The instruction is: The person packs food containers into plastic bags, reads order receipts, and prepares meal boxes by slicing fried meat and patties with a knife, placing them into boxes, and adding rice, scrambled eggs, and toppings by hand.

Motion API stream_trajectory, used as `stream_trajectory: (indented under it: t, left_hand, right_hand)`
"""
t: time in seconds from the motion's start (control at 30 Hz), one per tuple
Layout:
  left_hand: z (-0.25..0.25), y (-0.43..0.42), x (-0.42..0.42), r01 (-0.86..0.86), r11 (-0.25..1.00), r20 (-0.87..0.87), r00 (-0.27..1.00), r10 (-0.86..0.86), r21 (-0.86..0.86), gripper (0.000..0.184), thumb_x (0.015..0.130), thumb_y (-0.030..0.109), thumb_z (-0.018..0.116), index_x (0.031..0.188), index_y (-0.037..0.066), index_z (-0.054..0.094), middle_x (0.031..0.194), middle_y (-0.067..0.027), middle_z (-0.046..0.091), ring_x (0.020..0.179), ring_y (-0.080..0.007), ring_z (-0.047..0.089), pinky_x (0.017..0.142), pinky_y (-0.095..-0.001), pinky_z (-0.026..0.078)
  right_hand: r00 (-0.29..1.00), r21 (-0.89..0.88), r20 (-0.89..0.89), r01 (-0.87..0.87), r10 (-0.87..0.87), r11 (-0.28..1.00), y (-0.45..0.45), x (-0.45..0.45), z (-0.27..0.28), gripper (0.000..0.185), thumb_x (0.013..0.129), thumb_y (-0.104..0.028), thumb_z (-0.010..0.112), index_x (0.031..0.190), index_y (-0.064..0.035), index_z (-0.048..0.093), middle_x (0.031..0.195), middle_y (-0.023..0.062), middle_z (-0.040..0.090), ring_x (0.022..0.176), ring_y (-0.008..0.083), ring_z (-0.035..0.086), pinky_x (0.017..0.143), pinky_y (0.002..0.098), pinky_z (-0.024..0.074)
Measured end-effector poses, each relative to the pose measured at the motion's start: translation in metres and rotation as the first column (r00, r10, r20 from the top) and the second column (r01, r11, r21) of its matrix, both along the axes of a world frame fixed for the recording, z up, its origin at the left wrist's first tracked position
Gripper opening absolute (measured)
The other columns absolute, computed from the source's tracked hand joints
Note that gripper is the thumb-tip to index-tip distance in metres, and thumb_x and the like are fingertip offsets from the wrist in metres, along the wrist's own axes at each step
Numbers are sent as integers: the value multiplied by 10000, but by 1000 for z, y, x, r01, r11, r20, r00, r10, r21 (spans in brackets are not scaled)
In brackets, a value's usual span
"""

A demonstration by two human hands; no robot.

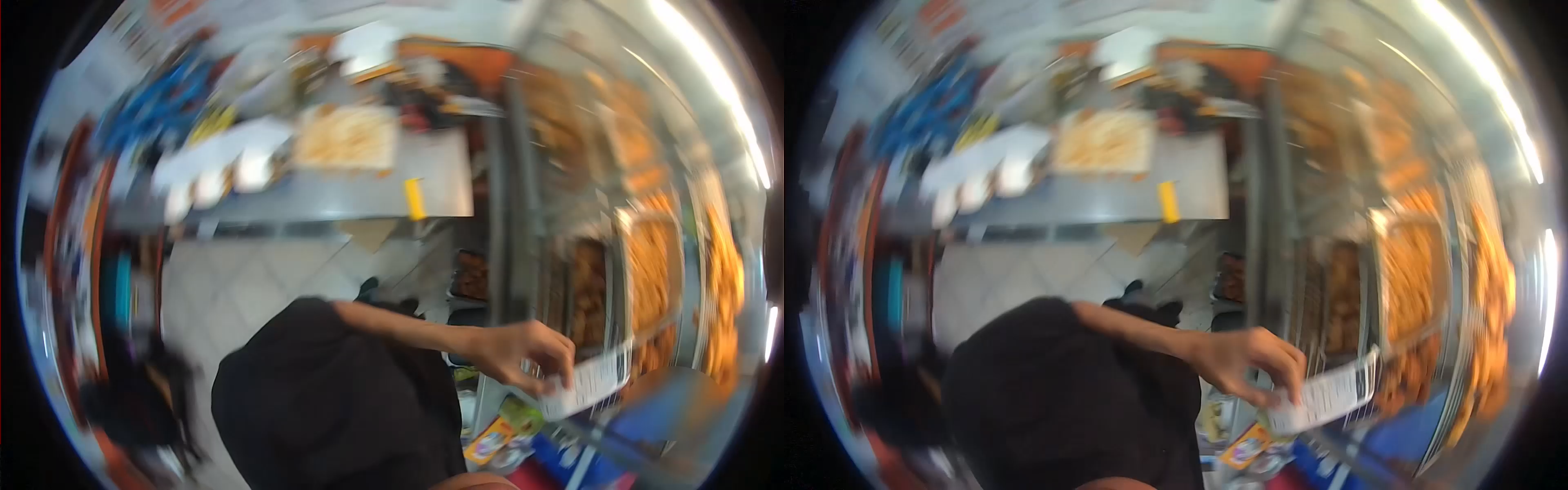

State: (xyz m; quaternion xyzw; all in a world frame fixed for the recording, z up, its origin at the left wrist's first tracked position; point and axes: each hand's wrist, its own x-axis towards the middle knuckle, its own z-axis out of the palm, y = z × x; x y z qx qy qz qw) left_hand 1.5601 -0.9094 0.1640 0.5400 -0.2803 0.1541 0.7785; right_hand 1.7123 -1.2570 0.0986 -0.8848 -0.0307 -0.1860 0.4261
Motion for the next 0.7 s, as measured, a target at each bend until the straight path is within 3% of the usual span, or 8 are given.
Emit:
stream_trajectory:
  t: [0.13,0.23,0.37,0.4,0.57,0.63,0.7]
  left_hand:
    - [-7,-19,-45,-25,999,-40,999,23,-41,205,876,30,632,1071,63,682,1092,-104,608,981,-208,607,778,-308,503]
    - [-26,-36,-79,-134,988,-6,991,134,-79,204,884,12,604,1060,63,693,1164,-124,598,1033,-220,597,800,-316,491]
    - [-39,-56,-127,-125,977,-169,981,96,-173,271,885,-44,532,1066,55,707,1178,-134,603,1058,-245,592,868,-332,459]
    - [-52,-66,-127,-188,974,-111,978,174,-129,342,839,-93,529,1087,59,707,1168,-134,608,1044,-244,602,852,-316,460]
    - [-33,-111,-144,-232,964,-331,906,262,130,439,740,-156,542,1095,37,713,1070,-111,637,965,-224,610,828,-299,452]
    - [-22,-138,-130,-207,933,-221,935,277,296,419,720,-156,562,1075,6,713,1019,-141,658,900,-221,592,809,-294,448]
    - [1,-168,-104,-128,891,-75,981,178,436,422,740,-127,598,1114,36,702,1019,-108,649,902,-234,601,774,-317,486]
  right_hand:
    - [974,-145,-88,-222,211,964,31,21,-12,241,982,-279,520,1092,-81,602,997,44,592,933,185,569,821,338,472]
    - [956,-205,-88,-292,279,934,37,30,-3,243,980,-278,518,1085,-77,607,986,48,599,919,191,576,808,340,475]
    - [947,-307,-24,-311,320,899,14,52,34,246,977,-277,515,1076,-73,612,971,54,608,900,200,585,792,342,480]
    - [949,-333,-1,-298,316,894,-1,57,52,247,976,-276,514,1074,-72,614,967,55,610,896,202,588,788,342,481]
    - [986,-391,148,-9,72,920,-126,33,155,252,972,-274,510,1063,-67,621,949,63,621,872,213,600,767,345,487]
    - [983,-401,181,112,-41,909,-185,17,187,254,971,-274,509,1058,-65,624,942,66,626,863,218,604,759,346,489]
    - [974,-451,206,181,-95,874,-216,28,218,256,970,-273,507,1054,-63,627,935,68,630,853,222,609,750,347,491]
